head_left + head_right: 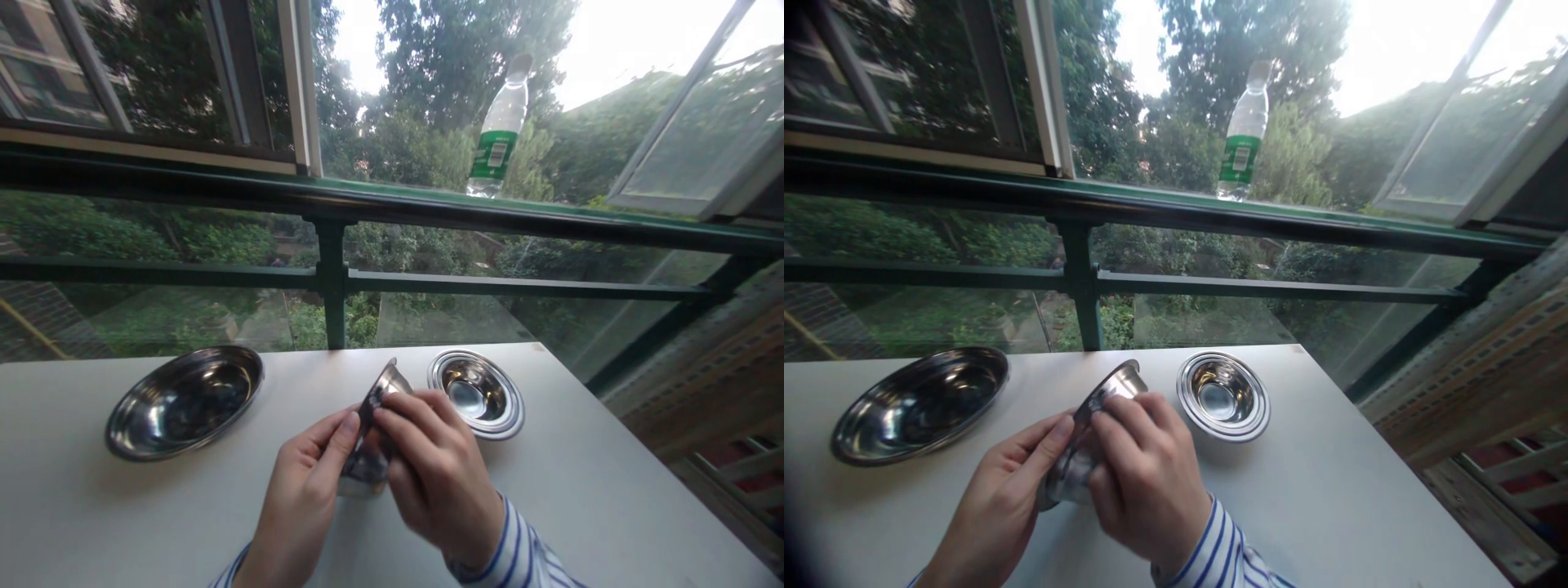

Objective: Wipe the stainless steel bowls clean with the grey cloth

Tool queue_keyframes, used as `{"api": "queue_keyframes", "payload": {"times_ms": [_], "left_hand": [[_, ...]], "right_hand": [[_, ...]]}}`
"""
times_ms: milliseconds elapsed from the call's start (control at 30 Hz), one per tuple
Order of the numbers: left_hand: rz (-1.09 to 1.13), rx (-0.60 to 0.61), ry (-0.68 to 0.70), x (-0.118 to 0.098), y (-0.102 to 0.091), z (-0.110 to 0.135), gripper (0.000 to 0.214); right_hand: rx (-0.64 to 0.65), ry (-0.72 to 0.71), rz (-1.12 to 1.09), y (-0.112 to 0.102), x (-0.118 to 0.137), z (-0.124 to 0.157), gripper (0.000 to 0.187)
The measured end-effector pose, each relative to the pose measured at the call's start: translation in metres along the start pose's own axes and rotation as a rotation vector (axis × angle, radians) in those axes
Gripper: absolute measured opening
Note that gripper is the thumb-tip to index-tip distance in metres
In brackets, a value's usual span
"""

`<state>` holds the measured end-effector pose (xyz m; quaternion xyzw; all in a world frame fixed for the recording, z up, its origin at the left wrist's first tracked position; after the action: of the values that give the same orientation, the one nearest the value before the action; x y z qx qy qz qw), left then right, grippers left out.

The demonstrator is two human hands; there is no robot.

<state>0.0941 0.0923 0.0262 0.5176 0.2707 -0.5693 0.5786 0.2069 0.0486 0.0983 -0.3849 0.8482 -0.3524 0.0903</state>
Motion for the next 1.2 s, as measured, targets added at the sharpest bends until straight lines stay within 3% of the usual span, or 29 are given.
{"api": "queue_keyframes", "payload": {"times_ms": [100, 233, 400, 567, 733, 900, 1067, 1200], "left_hand": [[0.006, 0.002, 0.002, -0.001, 0.001, 0.0, 0.032], [-0.004, 0.029, -0.032, 0.002, 0.004, 0.002, 0.032], [-0.002, 0.003, 0.004, -0.001, 0.0, 0.002, 0.027], [-0.012, 0.018, -0.027, 0.003, 0.003, 0.0, 0.032], [0.017, -0.002, -0.013, 0.001, 0.001, -0.002, 0.029], [0.017, 0.023, -0.03, 0.002, 0.005, -0.001, 0.033], [0.106, -0.019, -0.024, 0.002, 0.001, -0.002, 0.034], [0.172, -0.001, -0.01, 0.0, 0.0, -0.002, 0.032]], "right_hand": [[0.008, -0.033, 0.001, 0.0, 0.002, -0.001, 0.033], [-0.05, 0.124, 0.021, -0.007, -0.017, 0.003, 0.034], [0.057, -0.072, 0.008, 0.002, 0.006, -0.002, 0.034], [-0.004, 0.048, 0.032, 0.0, -0.008, 0.001, 0.036], [0.119, -0.077, 0.015, 0.01, 0.005, 0.001, 0.04], [0.018, 0.018, 0.037, 0.003, -0.006, 0.003, 0.039], [0.125, -0.064, 0.06, 0.011, 0.006, 0.002, 0.048], [0.174, -0.05, 0.06, 0.016, 0.014, 0.002, 0.055]]}}
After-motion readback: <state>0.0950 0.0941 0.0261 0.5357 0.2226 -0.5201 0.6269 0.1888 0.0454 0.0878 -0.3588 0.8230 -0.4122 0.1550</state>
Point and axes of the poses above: each hand's wrist, its own z-axis away from the middle knuckle, its own y-axis out of the palm, x = y × z, the point moved 8 cm from there along -z, towards the middle knuckle, and after that the axes turned 13 degrees about -y, right-handed, at the moved point
